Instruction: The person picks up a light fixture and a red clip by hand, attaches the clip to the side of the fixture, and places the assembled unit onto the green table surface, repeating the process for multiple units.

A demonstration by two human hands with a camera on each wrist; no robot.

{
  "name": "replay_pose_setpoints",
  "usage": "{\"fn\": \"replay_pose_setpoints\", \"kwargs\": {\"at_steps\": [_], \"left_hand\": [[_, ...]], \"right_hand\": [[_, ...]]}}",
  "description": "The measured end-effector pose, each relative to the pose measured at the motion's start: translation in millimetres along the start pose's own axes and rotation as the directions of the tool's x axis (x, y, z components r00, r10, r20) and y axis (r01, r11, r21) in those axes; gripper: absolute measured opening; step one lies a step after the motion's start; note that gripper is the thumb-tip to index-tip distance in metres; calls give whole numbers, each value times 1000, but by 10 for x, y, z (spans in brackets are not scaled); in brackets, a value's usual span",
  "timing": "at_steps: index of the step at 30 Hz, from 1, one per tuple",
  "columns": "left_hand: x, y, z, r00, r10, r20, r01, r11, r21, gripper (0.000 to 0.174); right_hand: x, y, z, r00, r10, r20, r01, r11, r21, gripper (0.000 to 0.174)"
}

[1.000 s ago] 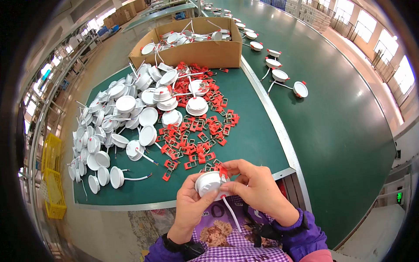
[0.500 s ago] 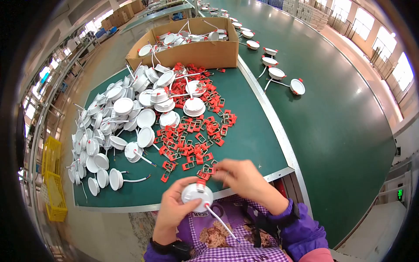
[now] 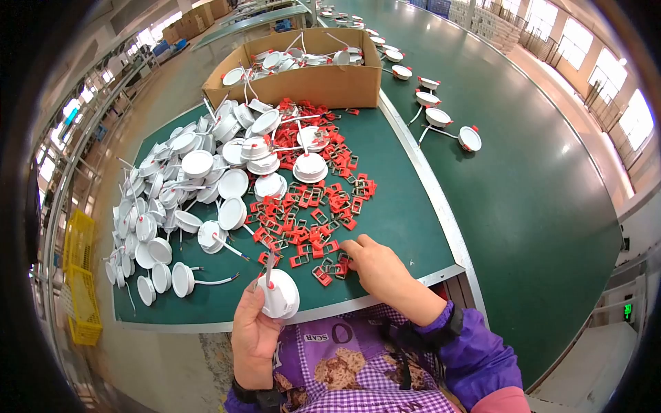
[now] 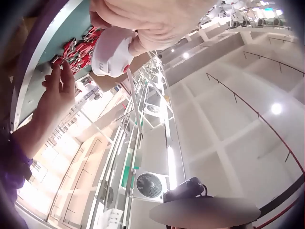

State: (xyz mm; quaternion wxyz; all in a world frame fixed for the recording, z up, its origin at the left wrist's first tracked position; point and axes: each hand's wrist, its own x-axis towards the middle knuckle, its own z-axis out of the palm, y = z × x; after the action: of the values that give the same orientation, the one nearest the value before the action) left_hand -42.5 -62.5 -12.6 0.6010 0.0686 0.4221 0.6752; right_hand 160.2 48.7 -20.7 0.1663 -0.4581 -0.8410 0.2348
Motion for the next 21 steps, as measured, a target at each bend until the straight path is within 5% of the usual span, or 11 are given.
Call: {"fn": "replay_pose_setpoints", "kwargs": {"at_steps": [6, 10, 15, 17, 21], "left_hand": [[6, -79, -2, 974, -145, 174, 173, 973, -154, 42], [16, -190, -2, 967, -202, 156, 222, 968, -119, 42], [29, -286, 145, 985, -109, 135, 112, 994, -17, 35], [10, -295, 248, 989, -72, 132, 68, 997, 38, 34], [47, -391, 300, 991, 60, 123, -75, 989, 127, 35]], "right_hand": [[-17, -54, -116, 995, 35, 93, -33, 999, -31, 27], [-30, -37, -168, 999, 29, -42, -27, 998, 56, 22], [-94, -228, -178, 962, 114, -247, 1, 907, 422, 14], [-138, -364, -145, 889, 44, -457, 186, 876, 446, 9], [-266, -487, -43, 929, 152, -338, 74, 817, 572, 12]]}}
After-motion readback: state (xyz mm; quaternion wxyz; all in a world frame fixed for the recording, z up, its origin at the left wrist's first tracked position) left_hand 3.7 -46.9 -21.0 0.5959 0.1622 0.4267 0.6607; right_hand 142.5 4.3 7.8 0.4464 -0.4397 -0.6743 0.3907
